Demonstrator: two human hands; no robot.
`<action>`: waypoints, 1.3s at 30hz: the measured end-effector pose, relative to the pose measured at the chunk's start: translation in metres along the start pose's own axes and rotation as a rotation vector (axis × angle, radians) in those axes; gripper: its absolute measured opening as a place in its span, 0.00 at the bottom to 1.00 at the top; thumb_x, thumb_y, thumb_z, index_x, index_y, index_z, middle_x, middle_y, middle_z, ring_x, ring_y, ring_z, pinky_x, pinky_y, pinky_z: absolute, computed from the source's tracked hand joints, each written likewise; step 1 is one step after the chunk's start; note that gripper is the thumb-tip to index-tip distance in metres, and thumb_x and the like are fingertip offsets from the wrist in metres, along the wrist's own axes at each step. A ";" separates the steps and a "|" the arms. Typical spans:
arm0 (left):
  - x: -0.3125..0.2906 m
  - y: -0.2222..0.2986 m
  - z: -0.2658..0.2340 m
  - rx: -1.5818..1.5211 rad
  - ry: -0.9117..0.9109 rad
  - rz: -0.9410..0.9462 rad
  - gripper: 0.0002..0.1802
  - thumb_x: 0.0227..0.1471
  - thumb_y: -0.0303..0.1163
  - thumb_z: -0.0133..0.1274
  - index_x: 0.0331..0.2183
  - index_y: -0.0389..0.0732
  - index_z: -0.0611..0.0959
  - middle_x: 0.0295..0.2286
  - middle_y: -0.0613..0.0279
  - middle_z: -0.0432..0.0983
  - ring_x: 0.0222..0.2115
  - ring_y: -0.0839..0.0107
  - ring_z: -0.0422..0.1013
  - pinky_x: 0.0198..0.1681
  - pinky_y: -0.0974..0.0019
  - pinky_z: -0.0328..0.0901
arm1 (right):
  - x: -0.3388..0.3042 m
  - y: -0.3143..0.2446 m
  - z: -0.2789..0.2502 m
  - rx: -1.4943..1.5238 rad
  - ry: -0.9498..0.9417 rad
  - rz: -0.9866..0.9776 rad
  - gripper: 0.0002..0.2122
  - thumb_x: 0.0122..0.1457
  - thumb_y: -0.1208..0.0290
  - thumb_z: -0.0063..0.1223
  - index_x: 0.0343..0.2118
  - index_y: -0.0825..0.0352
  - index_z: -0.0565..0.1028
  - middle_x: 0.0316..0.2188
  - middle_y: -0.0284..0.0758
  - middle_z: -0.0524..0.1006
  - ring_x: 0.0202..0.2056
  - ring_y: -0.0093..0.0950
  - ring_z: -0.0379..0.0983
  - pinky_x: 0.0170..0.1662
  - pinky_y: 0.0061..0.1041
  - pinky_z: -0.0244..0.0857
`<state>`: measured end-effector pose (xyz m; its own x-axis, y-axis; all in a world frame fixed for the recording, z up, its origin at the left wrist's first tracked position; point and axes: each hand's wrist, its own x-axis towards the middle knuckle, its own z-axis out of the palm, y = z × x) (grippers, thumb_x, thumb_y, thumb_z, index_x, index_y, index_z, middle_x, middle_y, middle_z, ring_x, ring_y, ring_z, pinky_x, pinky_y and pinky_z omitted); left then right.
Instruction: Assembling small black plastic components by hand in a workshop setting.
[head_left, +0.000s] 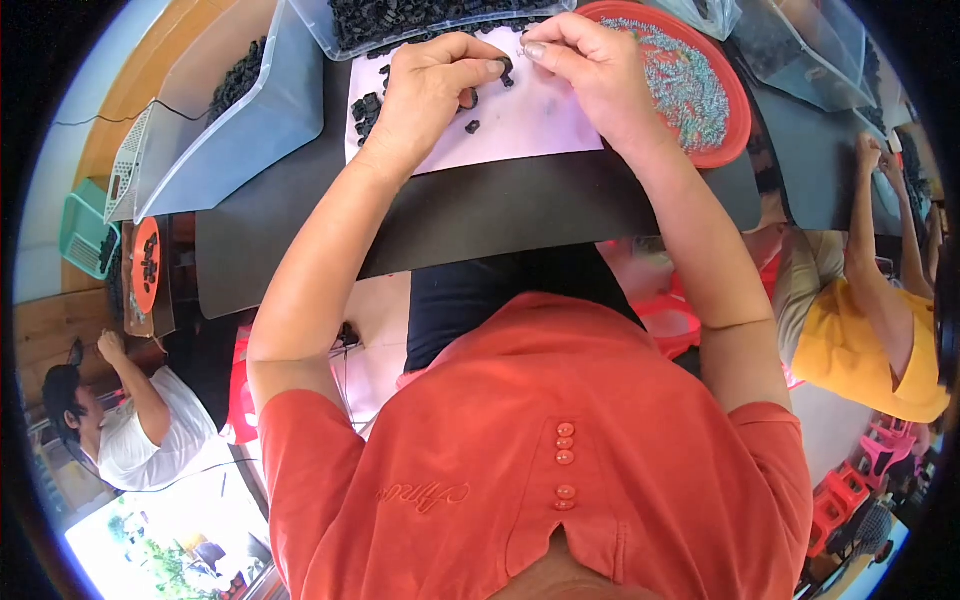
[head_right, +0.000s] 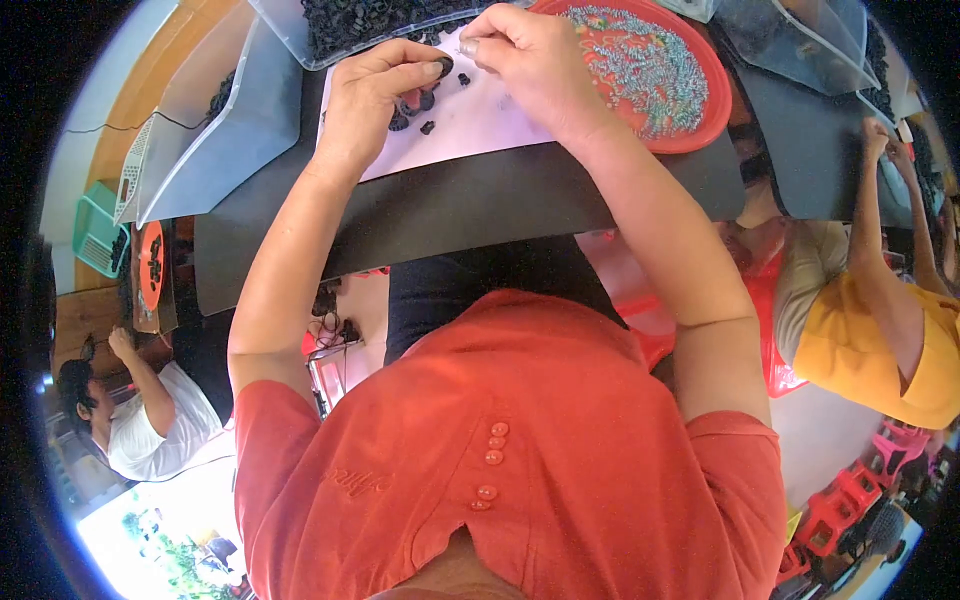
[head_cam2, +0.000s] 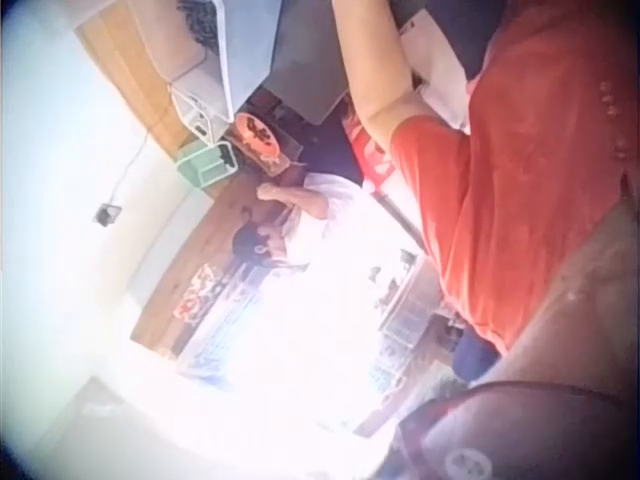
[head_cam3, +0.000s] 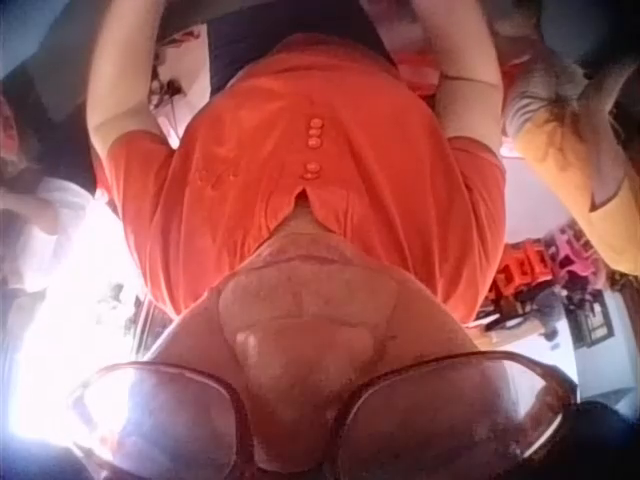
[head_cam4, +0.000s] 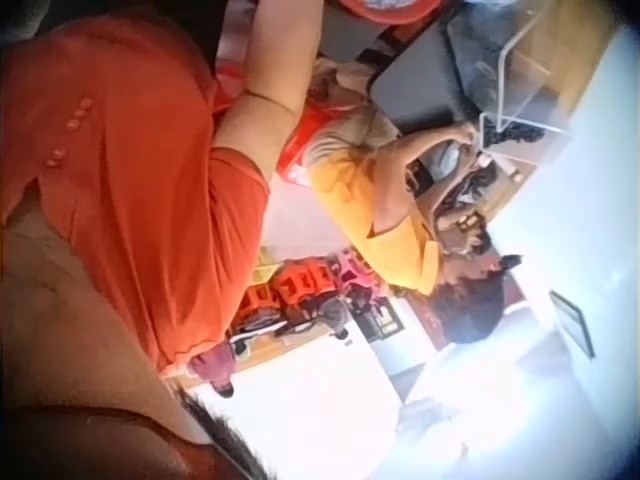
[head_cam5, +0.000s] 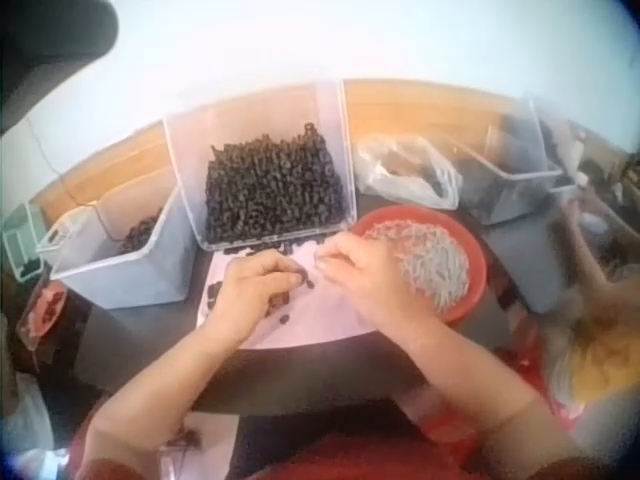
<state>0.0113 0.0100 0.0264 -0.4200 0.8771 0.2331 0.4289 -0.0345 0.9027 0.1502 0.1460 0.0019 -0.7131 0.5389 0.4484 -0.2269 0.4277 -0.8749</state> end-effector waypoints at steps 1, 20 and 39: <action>-0.001 0.002 0.000 -0.134 -0.033 -0.092 0.07 0.50 0.28 0.55 0.31 0.33 0.83 0.25 0.64 0.76 0.22 0.79 0.67 0.27 0.75 0.61 | -0.001 -0.001 0.002 0.011 -0.003 -0.020 0.05 0.58 0.76 0.52 0.34 0.71 0.77 0.27 0.27 0.76 0.29 0.14 0.69 0.34 0.14 0.64; 0.000 -0.022 0.002 -0.820 0.000 -0.235 0.07 0.52 0.23 0.53 0.31 0.28 0.80 0.22 0.54 0.76 0.18 0.72 0.69 0.18 0.71 0.62 | -0.003 -0.020 0.024 -0.408 -0.009 -0.561 0.09 0.54 0.78 0.55 0.40 0.70 0.76 0.31 0.35 0.75 0.30 0.28 0.73 0.35 0.22 0.67; 0.005 -0.039 -0.025 -0.861 0.172 -0.222 0.05 0.52 0.26 0.53 0.28 0.35 0.78 0.22 0.59 0.74 0.19 0.72 0.68 0.20 0.71 0.62 | -0.008 -0.012 0.053 -0.987 -0.448 -0.383 0.08 0.49 0.67 0.54 0.26 0.67 0.75 0.26 0.39 0.76 0.29 0.37 0.76 0.32 0.36 0.70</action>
<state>-0.0276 0.0035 0.0017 -0.5652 0.8249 0.0094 -0.3940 -0.2800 0.8754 0.1240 0.0983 -0.0013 -0.9261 0.0290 0.3762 -0.0020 0.9966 -0.0819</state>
